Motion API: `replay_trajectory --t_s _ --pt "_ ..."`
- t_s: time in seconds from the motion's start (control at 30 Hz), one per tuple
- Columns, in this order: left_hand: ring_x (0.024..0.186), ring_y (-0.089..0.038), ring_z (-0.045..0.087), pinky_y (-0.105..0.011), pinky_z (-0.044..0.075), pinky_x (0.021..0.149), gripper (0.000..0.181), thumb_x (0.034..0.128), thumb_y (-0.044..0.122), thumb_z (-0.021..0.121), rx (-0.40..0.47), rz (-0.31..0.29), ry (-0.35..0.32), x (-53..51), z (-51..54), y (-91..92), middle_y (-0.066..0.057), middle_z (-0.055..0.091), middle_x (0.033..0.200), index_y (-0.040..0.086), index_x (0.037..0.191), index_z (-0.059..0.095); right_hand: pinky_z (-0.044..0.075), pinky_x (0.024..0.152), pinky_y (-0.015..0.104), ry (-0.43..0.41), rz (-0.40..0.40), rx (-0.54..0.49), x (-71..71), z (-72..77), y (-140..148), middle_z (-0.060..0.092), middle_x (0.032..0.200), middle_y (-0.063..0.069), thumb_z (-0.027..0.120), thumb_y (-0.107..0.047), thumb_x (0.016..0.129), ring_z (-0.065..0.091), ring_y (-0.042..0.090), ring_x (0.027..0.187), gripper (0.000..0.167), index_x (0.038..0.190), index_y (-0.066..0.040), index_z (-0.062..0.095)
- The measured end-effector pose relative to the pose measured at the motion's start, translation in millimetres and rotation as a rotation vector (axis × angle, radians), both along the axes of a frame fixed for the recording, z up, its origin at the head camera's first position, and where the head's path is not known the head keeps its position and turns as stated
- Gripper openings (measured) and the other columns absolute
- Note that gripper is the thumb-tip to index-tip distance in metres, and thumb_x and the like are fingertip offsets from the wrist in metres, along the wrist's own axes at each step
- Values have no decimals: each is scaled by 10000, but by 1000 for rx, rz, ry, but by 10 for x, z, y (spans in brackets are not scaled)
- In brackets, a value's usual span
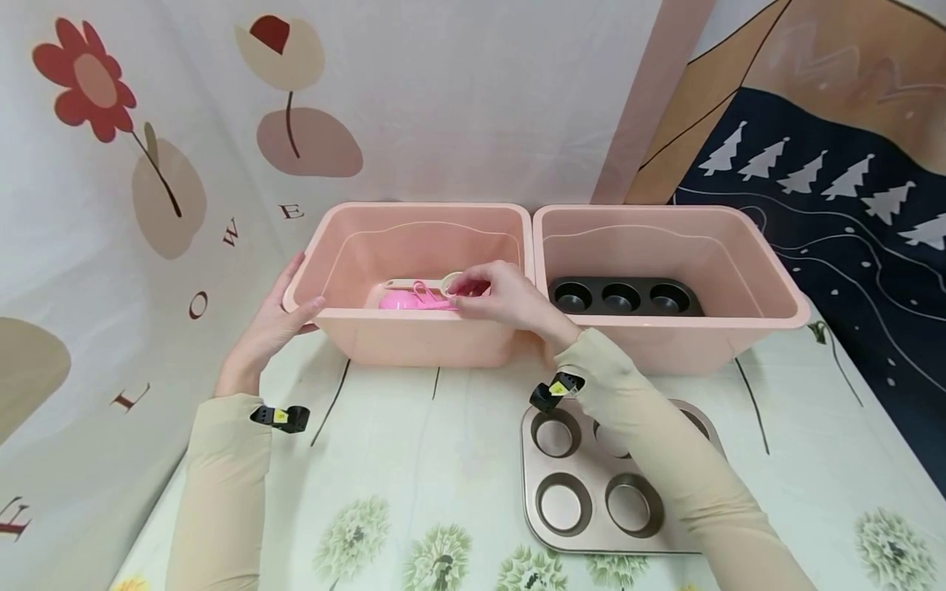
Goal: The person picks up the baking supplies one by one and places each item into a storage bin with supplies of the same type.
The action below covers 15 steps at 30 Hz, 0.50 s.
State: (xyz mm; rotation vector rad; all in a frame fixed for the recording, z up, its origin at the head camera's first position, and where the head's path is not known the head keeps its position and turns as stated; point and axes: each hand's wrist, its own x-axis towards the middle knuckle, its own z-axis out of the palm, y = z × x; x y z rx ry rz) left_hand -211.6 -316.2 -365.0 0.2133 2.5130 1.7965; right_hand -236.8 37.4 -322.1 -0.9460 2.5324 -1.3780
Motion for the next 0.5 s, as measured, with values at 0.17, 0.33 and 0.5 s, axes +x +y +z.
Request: replay_trajectory --t_s 0.17,0.33,0.5 --pt "1112 -151 474 -212 514 761 806 969 201 572 -8 3 -3 1 4 2 -234 241 1497 310 1564 39 422 668 247 46 -15 63 5 -13 -2 648 775 -23 678 -148 870 557 136 722 105 940 -90 729" --pt "1106 -138 472 -206 512 761 809 969 172 565 -3 7 -12 6 8 12 -227 232 1500 317 1563 36 423 676 256 92 -25 118 11 -25 6 624 774 -15 684 -190 881 556 133 747 123 960 -99 707" --pt "1093 -125 474 -203 514 756 809 968 165 566 -3 8 -5 4 4 11 -230 234 1497 316 1564 40 474 778 287 89 -14 35 0 -25 30 675 943 51 631 -109 880 587 161 858 229 1084 -34 699"
